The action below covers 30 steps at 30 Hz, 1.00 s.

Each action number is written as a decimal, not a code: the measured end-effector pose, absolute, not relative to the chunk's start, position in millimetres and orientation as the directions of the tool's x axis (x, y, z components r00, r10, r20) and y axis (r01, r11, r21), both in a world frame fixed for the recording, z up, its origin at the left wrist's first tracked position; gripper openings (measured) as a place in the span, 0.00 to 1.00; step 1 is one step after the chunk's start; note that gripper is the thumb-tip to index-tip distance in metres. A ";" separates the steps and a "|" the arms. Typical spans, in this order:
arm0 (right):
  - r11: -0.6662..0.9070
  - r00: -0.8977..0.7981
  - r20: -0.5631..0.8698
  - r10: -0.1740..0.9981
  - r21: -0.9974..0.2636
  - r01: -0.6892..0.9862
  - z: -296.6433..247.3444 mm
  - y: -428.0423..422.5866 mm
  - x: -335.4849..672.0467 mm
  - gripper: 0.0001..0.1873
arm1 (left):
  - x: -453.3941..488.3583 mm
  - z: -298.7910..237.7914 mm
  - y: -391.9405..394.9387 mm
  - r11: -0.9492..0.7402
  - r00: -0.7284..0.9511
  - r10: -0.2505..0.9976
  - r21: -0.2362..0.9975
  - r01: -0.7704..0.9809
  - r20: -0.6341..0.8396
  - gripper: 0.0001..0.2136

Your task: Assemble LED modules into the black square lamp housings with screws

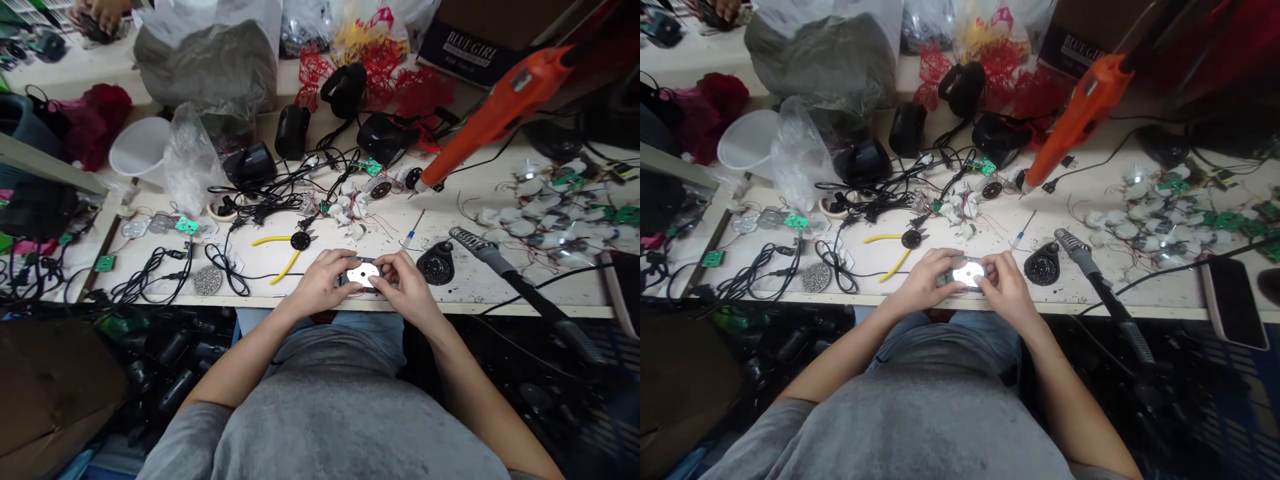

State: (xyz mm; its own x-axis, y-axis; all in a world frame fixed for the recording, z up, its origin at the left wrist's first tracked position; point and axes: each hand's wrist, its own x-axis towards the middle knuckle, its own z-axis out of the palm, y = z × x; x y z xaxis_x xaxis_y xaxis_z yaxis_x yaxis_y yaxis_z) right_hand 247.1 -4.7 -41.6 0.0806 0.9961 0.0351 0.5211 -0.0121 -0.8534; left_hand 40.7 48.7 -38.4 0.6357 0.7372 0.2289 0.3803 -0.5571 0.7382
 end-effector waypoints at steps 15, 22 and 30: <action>0.238 -0.005 0.359 0.933 -0.608 0.757 -46.2 -20.3 235.4 0.10 | 35.8 -27.7 58.7 -0.464 0.632 0.757 0.817 0.342 0.166 0.19; 0.259 -0.033 0.400 0.916 -0.528 0.809 -44.3 -20.7 232.6 0.12 | 49.1 -3.1 117.1 -0.403 0.458 0.882 0.684 0.607 0.113 0.07; 0.258 -0.057 0.390 0.919 -0.486 0.835 -41.5 -19.2 232.7 0.11 | 99.6 -4.7 121.1 -0.481 0.545 0.835 0.380 0.790 -0.077 0.12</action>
